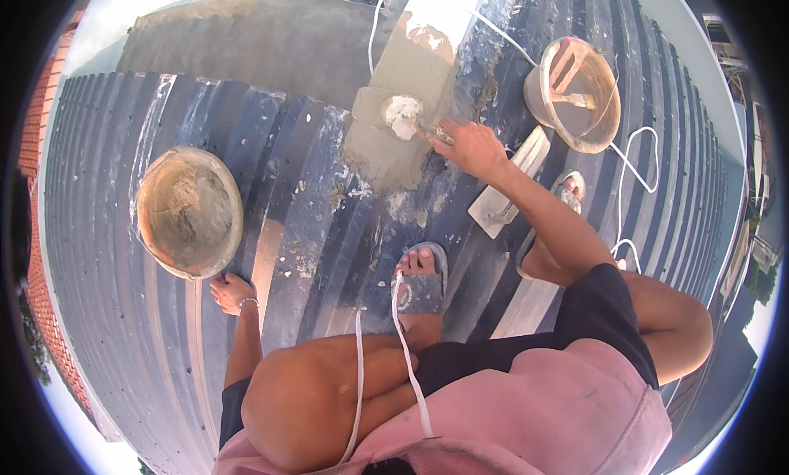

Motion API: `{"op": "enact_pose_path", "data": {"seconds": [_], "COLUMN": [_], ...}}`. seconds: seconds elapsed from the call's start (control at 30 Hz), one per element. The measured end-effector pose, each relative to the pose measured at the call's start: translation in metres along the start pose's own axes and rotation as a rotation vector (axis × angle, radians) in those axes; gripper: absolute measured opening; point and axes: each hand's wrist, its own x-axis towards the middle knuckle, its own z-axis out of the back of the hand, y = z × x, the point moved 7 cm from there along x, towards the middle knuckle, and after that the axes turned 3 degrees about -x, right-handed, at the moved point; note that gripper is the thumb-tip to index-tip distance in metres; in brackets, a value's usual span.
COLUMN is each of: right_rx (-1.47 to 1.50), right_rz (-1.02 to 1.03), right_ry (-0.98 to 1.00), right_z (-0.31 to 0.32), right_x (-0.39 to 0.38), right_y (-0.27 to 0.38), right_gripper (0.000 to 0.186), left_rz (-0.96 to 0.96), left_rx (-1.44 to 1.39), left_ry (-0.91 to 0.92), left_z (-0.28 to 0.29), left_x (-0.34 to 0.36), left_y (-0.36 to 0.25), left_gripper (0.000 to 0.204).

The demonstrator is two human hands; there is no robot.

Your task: The person scoops cement from a bucket with a trowel and spreads it onto a corrugated metal roof. They repeatedly smooth the cement with a trowel and a float, occasionally cleaning the tools with a brush.

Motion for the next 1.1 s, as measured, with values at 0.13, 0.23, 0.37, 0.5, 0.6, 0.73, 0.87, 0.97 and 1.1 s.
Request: {"op": "enact_pose_path", "data": {"seconds": [0.13, 0.23, 0.37, 0.5, 0.6, 0.73, 0.87, 0.97, 1.1], "right_rx": [-0.028, -0.064, 0.133, 0.230, 0.273, 0.284, 0.260, 0.140, 0.069], "right_rz": [-0.156, -0.227, -0.371, -0.369, -0.320, -0.074, -0.030, 0.018, -0.103], "right_ry": [-0.091, -0.200, -0.240, -0.156, -0.004, 0.060, 0.280, 0.129, -0.023], "right_z": [0.036, 0.054, 0.060, 0.043, 0.021, -0.007, -0.017, -0.013, 0.015], "right_x": [0.044, 0.070, 0.080, 0.069, 0.043, 0.000, -0.023, -0.017, 0.032], "right_y": [-0.044, -0.079, -0.106, -0.102, -0.052, -0.013, 0.023, 0.018, -0.023], "right_gripper": [0.047, 0.053, 0.062, 0.060, 0.058, 0.054, 0.051, 0.049, 0.050], "left_rz": [0.004, 0.000, -0.007, -0.015, -0.003, -0.006, -0.013, -0.014, -0.011], "left_rx": [0.002, 0.007, 0.013, 0.009, 0.024, -0.002, -0.020, -0.019, 0.004], "left_ry": [0.007, 0.017, 0.017, 0.022, 0.005, 0.024, 0.013, 0.023, 0.024], "left_z": [0.000, 0.000, 0.001, -0.001, 0.002, 0.002, 0.004, 0.004, 0.005], "left_x": [-0.001, -0.003, -0.003, -0.005, 0.001, -0.005, -0.005, -0.005, -0.001], "left_y": [-0.001, -0.004, -0.005, -0.009, 0.000, -0.009, -0.005, -0.006, -0.002], "left_gripper": [0.030, 0.029, 0.029, 0.029, 0.029, 0.030, 0.031, 0.032, 0.033]}}
